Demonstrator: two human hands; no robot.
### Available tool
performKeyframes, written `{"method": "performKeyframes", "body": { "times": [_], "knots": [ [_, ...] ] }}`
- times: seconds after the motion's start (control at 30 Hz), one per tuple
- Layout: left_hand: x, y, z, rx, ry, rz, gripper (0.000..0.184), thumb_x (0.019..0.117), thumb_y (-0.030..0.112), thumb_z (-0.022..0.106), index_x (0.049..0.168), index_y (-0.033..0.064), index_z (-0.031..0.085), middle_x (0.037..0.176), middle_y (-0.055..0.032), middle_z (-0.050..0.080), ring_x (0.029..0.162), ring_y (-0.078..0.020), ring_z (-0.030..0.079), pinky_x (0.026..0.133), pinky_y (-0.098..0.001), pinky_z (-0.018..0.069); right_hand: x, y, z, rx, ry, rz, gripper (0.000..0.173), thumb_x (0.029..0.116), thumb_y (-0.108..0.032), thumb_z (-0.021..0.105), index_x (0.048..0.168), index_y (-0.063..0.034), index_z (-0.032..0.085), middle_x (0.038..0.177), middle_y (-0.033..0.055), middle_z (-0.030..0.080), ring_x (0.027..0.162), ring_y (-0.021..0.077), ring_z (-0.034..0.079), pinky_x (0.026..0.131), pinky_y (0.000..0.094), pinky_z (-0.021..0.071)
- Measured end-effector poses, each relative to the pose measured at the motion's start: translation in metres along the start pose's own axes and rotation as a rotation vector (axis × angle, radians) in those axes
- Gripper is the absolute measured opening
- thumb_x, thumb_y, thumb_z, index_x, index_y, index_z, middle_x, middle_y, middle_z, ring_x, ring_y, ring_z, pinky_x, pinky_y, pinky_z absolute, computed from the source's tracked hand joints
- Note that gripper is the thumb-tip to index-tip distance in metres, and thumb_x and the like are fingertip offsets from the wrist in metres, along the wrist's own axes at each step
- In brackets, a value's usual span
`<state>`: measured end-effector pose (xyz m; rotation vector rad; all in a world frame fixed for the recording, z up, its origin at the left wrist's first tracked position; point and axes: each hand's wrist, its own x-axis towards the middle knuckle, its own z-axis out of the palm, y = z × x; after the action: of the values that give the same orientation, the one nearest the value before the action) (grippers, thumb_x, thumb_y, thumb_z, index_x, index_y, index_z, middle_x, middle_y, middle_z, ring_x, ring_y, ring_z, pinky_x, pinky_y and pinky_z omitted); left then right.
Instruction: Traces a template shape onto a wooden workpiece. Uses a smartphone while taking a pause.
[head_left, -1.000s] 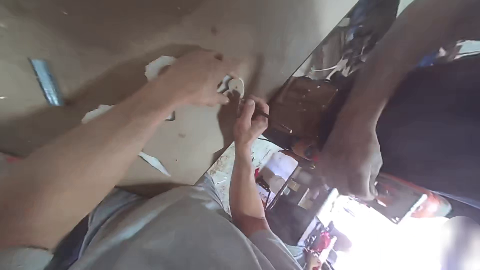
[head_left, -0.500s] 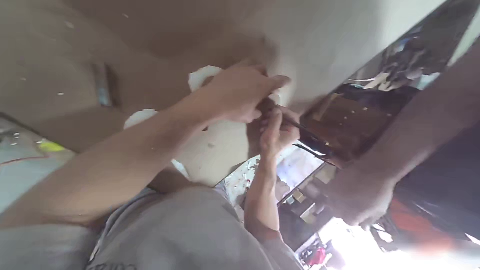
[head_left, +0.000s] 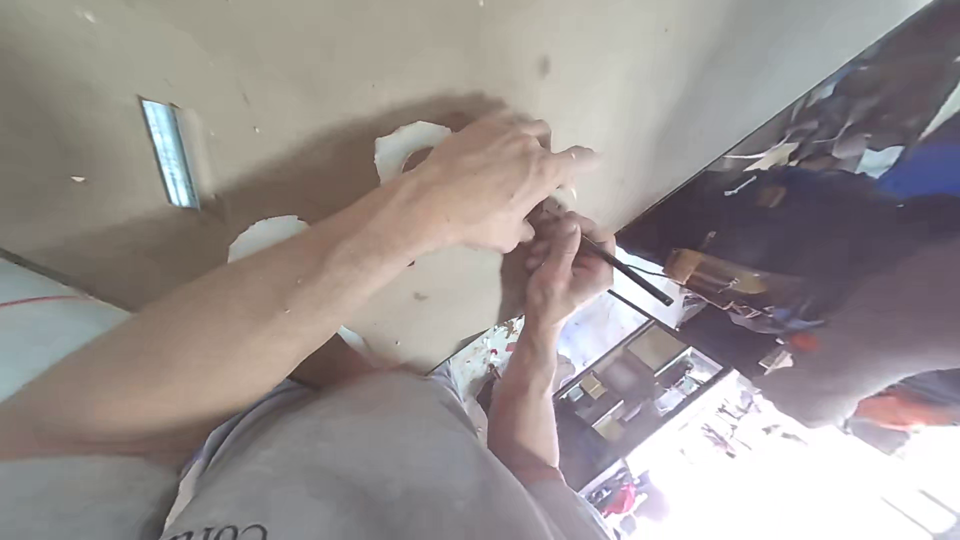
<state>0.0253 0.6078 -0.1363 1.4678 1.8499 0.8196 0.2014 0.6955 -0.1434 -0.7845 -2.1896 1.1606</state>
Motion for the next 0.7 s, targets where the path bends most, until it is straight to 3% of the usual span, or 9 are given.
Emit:
{"method": "performKeyframes", "body": {
  "times": [0.37,0.7],
  "knots": [
    [0.0013,-0.0012,0.0017,-0.005,0.001,-0.003,0.082,0.0806,0.034,0.080,0.154,0.0236,0.045,0.122,-0.0105,0.068,0.116,-0.0322,0.061,0.104,-0.0506,0.0413,0.0002,-0.0017,0.0008,-0.011,0.023,0.005,0.010,0.1020,-0.005,0.058,0.106,0.0029,0.062,0.076,0.0033,0.068,0.054,0.0085,0.065,0.044,0.0254,0.0576],
    [0.0016,-0.0016,0.0010,-0.001,0.001,0.005,0.083,0.0804,0.035,0.080,0.154,0.0228,0.044,0.122,-0.0092,0.069,0.114,-0.0317,0.062,0.102,-0.0506,0.0421,0.0004,-0.0013,-0.0004,-0.027,0.010,0.001,0.013,0.1033,-0.007,0.057,0.107,0.0036,0.062,0.077,0.0035,0.069,0.056,0.0086,0.066,0.046,0.0255,0.0585]
  ]
}}
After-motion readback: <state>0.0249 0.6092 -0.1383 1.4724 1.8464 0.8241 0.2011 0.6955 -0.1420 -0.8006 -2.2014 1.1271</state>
